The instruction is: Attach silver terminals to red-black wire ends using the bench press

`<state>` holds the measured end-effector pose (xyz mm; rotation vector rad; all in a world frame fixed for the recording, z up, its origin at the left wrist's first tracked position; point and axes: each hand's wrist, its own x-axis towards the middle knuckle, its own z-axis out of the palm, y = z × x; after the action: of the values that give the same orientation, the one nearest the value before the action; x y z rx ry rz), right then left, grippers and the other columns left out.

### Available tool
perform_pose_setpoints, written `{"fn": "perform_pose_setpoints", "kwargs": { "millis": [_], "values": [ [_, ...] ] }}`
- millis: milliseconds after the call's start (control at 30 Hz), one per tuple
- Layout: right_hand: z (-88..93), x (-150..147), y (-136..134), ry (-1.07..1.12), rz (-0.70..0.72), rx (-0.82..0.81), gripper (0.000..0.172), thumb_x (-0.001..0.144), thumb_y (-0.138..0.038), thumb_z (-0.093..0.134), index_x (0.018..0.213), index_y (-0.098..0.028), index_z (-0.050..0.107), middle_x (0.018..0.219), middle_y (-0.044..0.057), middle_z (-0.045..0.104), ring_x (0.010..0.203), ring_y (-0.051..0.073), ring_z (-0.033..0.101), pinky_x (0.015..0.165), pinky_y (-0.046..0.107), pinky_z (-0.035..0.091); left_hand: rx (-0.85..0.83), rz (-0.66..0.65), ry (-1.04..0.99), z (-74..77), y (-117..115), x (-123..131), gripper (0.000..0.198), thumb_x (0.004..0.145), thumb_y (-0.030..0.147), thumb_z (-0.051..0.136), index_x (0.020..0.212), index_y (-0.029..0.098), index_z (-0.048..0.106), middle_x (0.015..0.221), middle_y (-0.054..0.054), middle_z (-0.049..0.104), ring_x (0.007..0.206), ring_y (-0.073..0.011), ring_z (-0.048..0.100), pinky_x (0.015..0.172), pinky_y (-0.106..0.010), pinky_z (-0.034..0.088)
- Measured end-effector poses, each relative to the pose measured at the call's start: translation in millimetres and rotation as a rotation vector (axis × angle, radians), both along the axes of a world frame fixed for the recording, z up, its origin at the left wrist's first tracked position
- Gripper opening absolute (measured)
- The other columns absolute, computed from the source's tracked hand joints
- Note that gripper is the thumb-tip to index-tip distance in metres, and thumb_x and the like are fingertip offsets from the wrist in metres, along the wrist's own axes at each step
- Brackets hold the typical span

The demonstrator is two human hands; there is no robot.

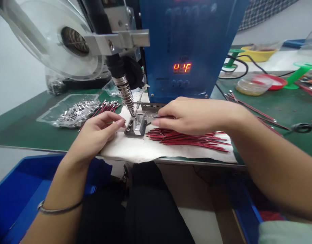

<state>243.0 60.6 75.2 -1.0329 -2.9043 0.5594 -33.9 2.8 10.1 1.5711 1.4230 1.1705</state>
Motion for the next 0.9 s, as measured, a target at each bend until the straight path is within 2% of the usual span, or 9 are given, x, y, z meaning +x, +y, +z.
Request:
{"fn": "perform_pose_setpoints", "kwargs": {
  "millis": [133, 200, 300, 367, 433, 567, 733, 900],
  "values": [
    [-7.2, -11, 6, 0.174, -0.027, 0.185, 0.048, 0.107, -0.051, 0.04, 0.074, -0.023, 0.06, 0.063, -0.002, 0.056, 0.055, 0.013, 0.046, 0.06, 0.032, 0.036, -0.005, 0.001, -0.019, -3.0, 2, -5, 0.02, 0.09, 0.039, 0.076, 0.089, 0.02, 0.07, 0.069, 0.003, 0.06, 0.051, -0.0061, 0.034, 0.045, -0.022, 0.022],
    [-11.7, -15, 9, 0.241, -0.038, 0.28, 0.041, 0.106, -0.046, 0.044, 0.08, -0.023, 0.064, 0.065, -0.001, 0.06, 0.057, 0.013, 0.049, 0.061, 0.033, 0.037, -0.007, -0.018, -0.029, -3.7, 2, -6, 0.019, 0.09, 0.039, 0.075, 0.09, 0.02, 0.07, 0.066, 0.004, 0.058, 0.049, -0.0058, 0.031, 0.044, -0.023, 0.022],
    [-18.3, -19, 10, 0.334, -0.056, 0.359, 0.03, 0.104, -0.038, 0.046, 0.097, -0.021, 0.069, 0.068, 0.0, 0.066, 0.057, 0.014, 0.053, 0.062, 0.033, 0.038, 0.003, -0.044, -0.033, -3.7, 2, -8, 0.019, 0.09, 0.038, 0.075, 0.089, 0.02, 0.07, 0.07, 0.004, 0.062, 0.048, -0.0047, 0.031, 0.044, -0.022, 0.023],
    [-24.2, -23, 8, 0.403, -0.095, 0.376, 0.023, 0.102, -0.034, 0.049, 0.104, -0.019, 0.066, 0.069, 0.0, 0.068, 0.056, 0.015, 0.054, 0.061, 0.032, 0.039, 0.01, -0.045, -0.028, -3.6, 1, -8, 0.02, 0.09, 0.038, 0.076, 0.088, 0.019, 0.07, 0.073, 0.003, 0.064, 0.049, -0.0042, 0.033, 0.044, -0.022, 0.024],
    [-31.7, -28, 7, 0.475, -0.116, 0.372, 0.017, 0.101, -0.031, 0.053, 0.103, -0.018, 0.063, 0.071, 0.001, 0.07, 0.058, 0.015, 0.057, 0.06, 0.031, 0.041, 0.021, -0.037, -0.027, -4.1, 1, -8, 0.02, 0.09, 0.038, 0.076, 0.088, 0.02, 0.07, 0.075, 0.003, 0.065, 0.051, -0.0042, 0.036, 0.045, -0.021, 0.026],
    [-44.9, -35, 4, 0.523, -0.026, 0.385, 0.008, 0.097, -0.022, 0.055, 0.096, -0.018, 0.062, 0.082, 0.003, 0.074, 0.064, 0.014, 0.063, 0.063, 0.028, 0.043, 0.034, -0.012, -0.012, -5.3, 2, -7, 0.02, 0.09, 0.039, 0.076, 0.088, 0.02, 0.071, 0.077, 0.003, 0.067, 0.055, -0.0046, 0.041, 0.047, -0.02, 0.028],
    [-49.6, -39, -1, 0.54, 0.014, 0.438, 0.009, 0.098, -0.019, 0.056, 0.092, -0.02, 0.064, 0.08, 0.001, 0.073, 0.058, 0.012, 0.058, 0.059, 0.026, 0.041, 0.013, -0.001, 0.001, -5.1, 0, -6, 0.021, 0.088, 0.041, 0.078, 0.088, 0.02, 0.072, 0.072, 0.003, 0.065, 0.055, -0.0056, 0.04, 0.048, -0.02, 0.028],
    [-50.6, -40, -5, 0.545, 0.072, 0.459, 0.01, 0.097, -0.017, 0.059, 0.094, -0.018, 0.068, 0.081, 0.001, 0.075, 0.059, 0.011, 0.06, 0.058, 0.023, 0.043, 0.0, 0.01, 0.043, -6.8, 0, -9, 0.025, 0.084, 0.045, 0.08, 0.089, 0.021, 0.074, 0.068, 0.003, 0.061, 0.059, -0.0083, 0.042, 0.052, -0.022, 0.031]
  ]
}}
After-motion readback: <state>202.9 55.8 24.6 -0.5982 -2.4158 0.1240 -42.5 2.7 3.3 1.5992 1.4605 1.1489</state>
